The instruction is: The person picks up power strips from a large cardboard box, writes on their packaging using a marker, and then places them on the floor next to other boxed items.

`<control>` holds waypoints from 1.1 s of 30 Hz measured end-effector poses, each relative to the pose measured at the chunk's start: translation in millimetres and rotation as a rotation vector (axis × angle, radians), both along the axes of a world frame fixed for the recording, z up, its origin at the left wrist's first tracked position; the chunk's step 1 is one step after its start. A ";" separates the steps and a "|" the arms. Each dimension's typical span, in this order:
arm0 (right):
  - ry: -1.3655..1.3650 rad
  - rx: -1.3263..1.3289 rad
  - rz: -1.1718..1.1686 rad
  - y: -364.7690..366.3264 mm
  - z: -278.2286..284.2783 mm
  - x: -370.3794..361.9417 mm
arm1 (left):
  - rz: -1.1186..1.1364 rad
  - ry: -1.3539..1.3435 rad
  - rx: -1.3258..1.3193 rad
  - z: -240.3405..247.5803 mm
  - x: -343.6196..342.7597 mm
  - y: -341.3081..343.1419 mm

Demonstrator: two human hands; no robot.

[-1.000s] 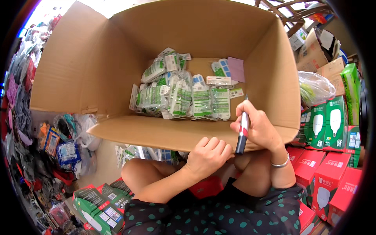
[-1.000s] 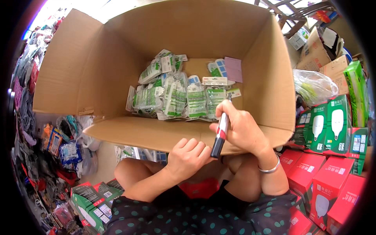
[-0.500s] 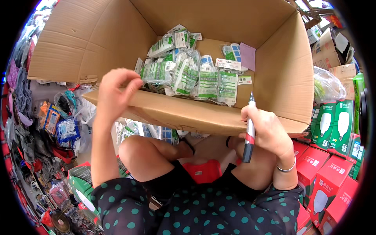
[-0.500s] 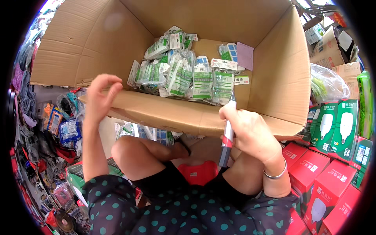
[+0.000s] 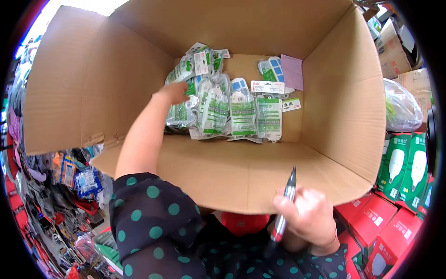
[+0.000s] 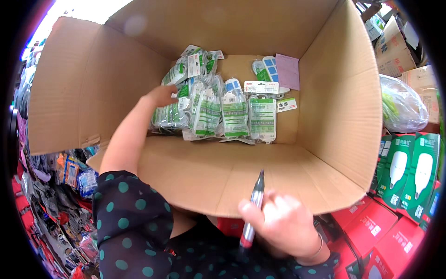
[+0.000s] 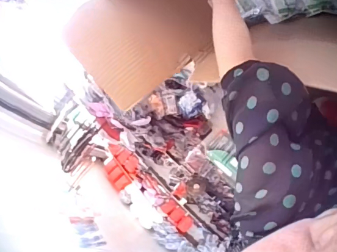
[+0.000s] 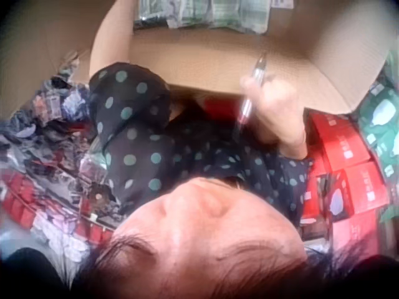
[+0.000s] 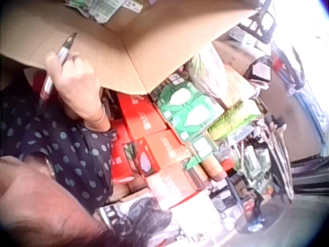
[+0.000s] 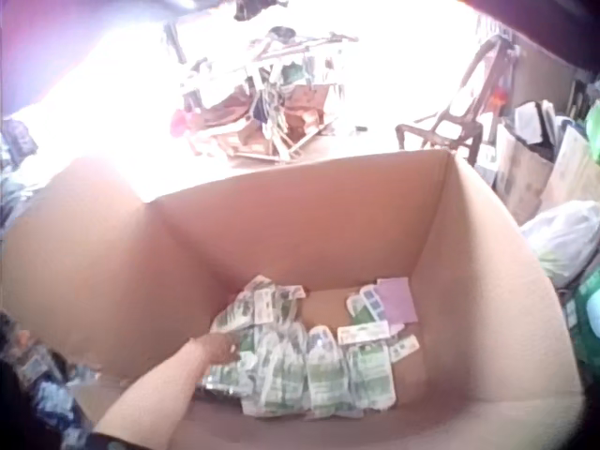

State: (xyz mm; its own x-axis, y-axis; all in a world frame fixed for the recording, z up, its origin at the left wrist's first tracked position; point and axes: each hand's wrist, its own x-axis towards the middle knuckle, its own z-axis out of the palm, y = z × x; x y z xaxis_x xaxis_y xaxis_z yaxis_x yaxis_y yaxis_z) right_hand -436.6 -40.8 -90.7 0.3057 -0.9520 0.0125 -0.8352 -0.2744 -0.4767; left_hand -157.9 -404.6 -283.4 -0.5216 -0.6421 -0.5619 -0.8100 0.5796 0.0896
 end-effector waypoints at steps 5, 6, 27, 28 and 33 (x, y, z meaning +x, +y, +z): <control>-0.020 0.036 0.020 -13.4 2.5 -8.1 | -0.167 -0.317 -0.002 -60.0 -15.9 23.8; 0.002 0.043 0.029 -15.5 4.4 -8.2 | -0.111 -0.266 -0.004 -68.5 -10.1 26.1; -0.070 -0.090 -0.073 -11.2 4.5 -7.9 | -0.714 0.618 -0.669 209.0 -10.4 112.7; -0.091 -0.066 -0.082 -10.4 7.2 -6.7 | -0.732 0.690 -0.745 226.9 -5.1 134.7; -0.768 -0.178 -0.250 -3.4 6.5 1.1 | -0.592 0.965 -1.055 251.1 32.8 231.0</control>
State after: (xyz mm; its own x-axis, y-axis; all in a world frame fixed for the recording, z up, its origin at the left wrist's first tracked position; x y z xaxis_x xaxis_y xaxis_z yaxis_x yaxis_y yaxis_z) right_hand -435.5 -44.2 -84.2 -0.0698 -0.9548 0.2889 -0.3409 -0.2493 -0.9064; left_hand -125.1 -173.6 -32.3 -0.7211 -0.0944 0.6864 -0.3267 0.9199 -0.2168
